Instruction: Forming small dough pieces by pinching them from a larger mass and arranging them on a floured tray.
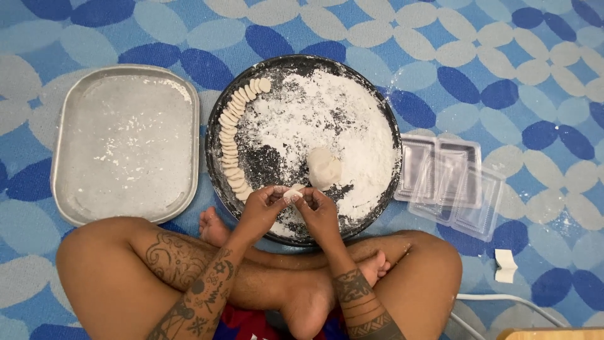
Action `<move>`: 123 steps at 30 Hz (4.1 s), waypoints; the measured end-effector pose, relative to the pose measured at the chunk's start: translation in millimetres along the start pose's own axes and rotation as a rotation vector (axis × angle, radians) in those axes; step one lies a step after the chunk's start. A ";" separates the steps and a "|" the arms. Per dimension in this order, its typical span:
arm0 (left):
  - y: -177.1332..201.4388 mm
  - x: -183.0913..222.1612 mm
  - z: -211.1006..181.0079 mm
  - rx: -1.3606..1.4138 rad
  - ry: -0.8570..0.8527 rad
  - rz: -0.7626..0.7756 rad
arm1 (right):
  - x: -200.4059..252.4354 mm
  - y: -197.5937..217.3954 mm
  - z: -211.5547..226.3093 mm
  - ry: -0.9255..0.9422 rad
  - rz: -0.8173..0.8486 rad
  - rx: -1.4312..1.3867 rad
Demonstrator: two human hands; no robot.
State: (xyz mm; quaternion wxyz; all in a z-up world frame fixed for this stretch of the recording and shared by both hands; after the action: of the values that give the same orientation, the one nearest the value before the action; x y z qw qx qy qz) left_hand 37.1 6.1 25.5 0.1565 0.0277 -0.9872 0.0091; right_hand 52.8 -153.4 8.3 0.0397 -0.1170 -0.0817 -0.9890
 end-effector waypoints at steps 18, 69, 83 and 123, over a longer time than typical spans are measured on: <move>41.8 -197.2 8.8 -0.512 -0.022 -0.240 | -8.8 -4.4 -0.7 -0.029 0.198 0.498; -0.9 -4.8 25.1 -0.307 0.004 0.011 | -2.2 4.5 -4.7 -0.135 0.029 0.399; -7.1 3.3 0.4 -0.028 0.150 0.134 | 26.7 -1.3 31.0 -0.403 0.237 -0.244; -5.4 -18.6 32.2 -0.286 0.092 -0.141 | 15.0 -7.2 25.4 0.489 0.082 0.716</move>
State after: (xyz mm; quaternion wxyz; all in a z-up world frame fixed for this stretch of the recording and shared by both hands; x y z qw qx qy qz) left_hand 45.1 0.9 -10.9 0.2041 0.0740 -0.9659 -0.1412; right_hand 43.3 -142.8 35.1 0.1353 0.1385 -0.4029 -0.8945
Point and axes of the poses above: each hand's wrist, its own x-axis away from the middle knuckle, its own y-axis out of the back of the hand, z = x × y, the point moved 4 cm from there along -x, towards the middle knuckle, and after that the axes turned 2 degrees about -x, right-handed, at the moved point
